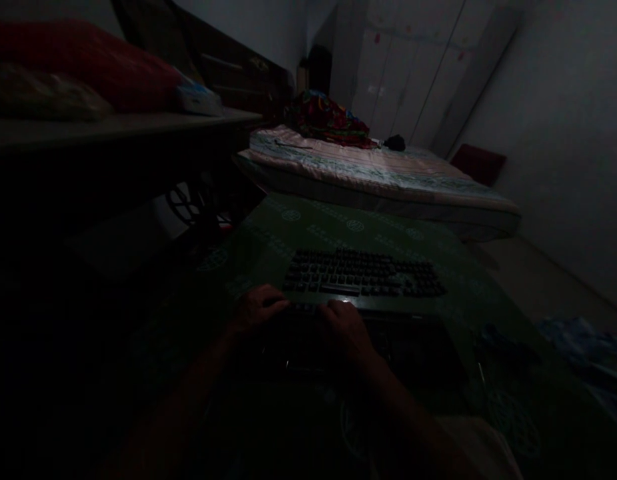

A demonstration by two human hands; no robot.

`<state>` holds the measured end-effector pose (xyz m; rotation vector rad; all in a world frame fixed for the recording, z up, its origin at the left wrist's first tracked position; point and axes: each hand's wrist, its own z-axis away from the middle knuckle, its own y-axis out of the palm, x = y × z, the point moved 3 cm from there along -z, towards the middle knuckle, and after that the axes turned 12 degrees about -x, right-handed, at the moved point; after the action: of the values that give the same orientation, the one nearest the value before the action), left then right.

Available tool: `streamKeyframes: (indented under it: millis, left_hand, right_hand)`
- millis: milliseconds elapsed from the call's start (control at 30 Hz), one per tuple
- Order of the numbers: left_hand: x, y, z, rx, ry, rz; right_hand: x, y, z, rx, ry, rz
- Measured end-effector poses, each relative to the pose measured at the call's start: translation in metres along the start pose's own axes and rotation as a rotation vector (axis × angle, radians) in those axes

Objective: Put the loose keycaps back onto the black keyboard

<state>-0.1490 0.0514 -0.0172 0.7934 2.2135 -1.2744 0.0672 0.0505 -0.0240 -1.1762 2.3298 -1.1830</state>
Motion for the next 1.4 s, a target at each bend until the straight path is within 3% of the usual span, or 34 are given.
streamKeyframes:
  millis: [400,767,1033,1400]
  left_hand:
    - [0.000,0.001,-0.002,-0.002,-0.086,0.063]
    - [0.001,-0.009,0.000,-0.049,-0.354,0.184]
    - [0.010,-0.013,0.002,-0.115,-0.476,0.323]
    - [0.016,-0.010,0.002,-0.111,-0.487,0.380]
  right_hand:
    - [0.004,-0.006,0.000,0.049,0.034,-0.025]
    - [0.003,-0.004,0.006,0.009,-0.014,-0.066]
    - [0.001,-0.001,0.012,-0.057,0.016,-0.122]
    - [-0.007,0.006,0.020,-0.100,-0.001,-0.115]
